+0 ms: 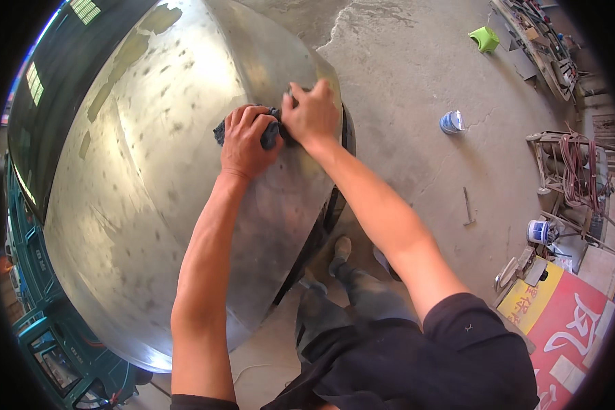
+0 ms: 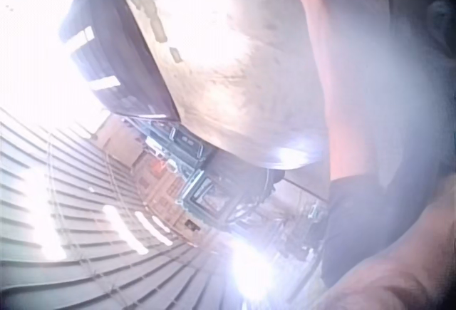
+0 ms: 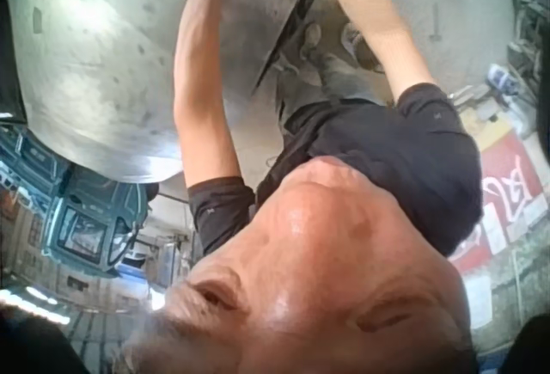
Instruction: The person sands the surface of a car hood using a sanding block and a cloth. They repeatedly wipe the hood with the cloth and sand specific areas, occasionally dipping the cloth into a bucket of water.
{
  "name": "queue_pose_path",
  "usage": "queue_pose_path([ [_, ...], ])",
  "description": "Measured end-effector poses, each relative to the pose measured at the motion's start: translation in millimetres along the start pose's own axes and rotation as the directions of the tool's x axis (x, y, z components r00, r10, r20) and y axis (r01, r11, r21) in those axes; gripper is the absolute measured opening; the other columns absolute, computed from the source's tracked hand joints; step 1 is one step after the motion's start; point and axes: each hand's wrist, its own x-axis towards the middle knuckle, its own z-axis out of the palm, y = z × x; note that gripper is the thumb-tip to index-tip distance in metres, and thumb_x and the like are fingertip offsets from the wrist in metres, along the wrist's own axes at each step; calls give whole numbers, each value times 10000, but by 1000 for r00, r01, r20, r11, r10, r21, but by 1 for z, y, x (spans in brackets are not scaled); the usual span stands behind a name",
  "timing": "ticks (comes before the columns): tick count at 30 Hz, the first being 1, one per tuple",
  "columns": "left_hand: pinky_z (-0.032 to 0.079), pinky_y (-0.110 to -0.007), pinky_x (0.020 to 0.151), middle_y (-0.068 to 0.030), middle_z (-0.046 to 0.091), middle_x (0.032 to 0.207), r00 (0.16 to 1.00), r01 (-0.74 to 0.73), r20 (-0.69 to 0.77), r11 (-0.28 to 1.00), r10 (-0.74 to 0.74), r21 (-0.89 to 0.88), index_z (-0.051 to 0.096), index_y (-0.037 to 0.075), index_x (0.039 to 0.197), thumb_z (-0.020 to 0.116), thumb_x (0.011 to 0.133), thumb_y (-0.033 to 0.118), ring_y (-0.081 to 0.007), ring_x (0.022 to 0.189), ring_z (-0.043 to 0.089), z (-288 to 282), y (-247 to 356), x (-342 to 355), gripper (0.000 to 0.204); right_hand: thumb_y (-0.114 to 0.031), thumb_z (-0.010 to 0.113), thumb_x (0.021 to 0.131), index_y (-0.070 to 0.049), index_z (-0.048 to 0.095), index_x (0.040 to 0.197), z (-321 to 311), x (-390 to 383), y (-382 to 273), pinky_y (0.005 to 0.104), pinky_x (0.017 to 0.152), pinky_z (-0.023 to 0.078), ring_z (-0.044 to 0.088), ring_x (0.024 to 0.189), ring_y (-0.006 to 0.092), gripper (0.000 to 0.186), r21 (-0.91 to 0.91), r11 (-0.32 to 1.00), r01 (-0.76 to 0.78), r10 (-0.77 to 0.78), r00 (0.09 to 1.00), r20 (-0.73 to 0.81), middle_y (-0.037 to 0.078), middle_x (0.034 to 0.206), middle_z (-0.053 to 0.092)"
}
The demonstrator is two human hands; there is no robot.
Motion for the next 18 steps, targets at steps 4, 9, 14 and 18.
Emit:
queue_pose_path([
  [4,504,-514,1109,-57,726,1295,1000,11,-15,1000,-11,21,762,136,1078,870,770,150,-352,1291,653,-6,-8,-8,326,-364,780,992,-214,868,1308,-7,-36,6,549,862,630,688,1149,463,361,35,999,28,-29,999,19,224,1215,632],
  [9,510,-502,1109,-54,730,1291,999,32,-7,999,-32,-30,770,145,1071,867,771,151,-346,1307,654,-2,-1,-3,315,-397,784,995,-220,871,1310,-6,-10,2,532,859,628,696,1124,435,371,-6,1000,2,-2,1000,26,197,1186,636],
  [14,518,-503,1116,-50,741,1292,1000,15,-9,1000,-15,-1,778,144,1083,863,775,148,-341,1314,655,-11,-8,-11,319,-399,780,995,-209,874,1302,-9,-45,10,537,878,624,686,1142,438,373,5,999,46,-46,999,11,197,1194,631],
  [18,520,-505,1125,-52,747,1297,1000,3,-25,1000,-3,-11,782,144,1086,861,783,145,-349,1307,660,-2,-2,0,313,-370,800,984,-200,877,1292,-4,-18,6,535,887,624,681,1150,433,360,10,1000,-14,13,1000,27,200,1194,630],
])
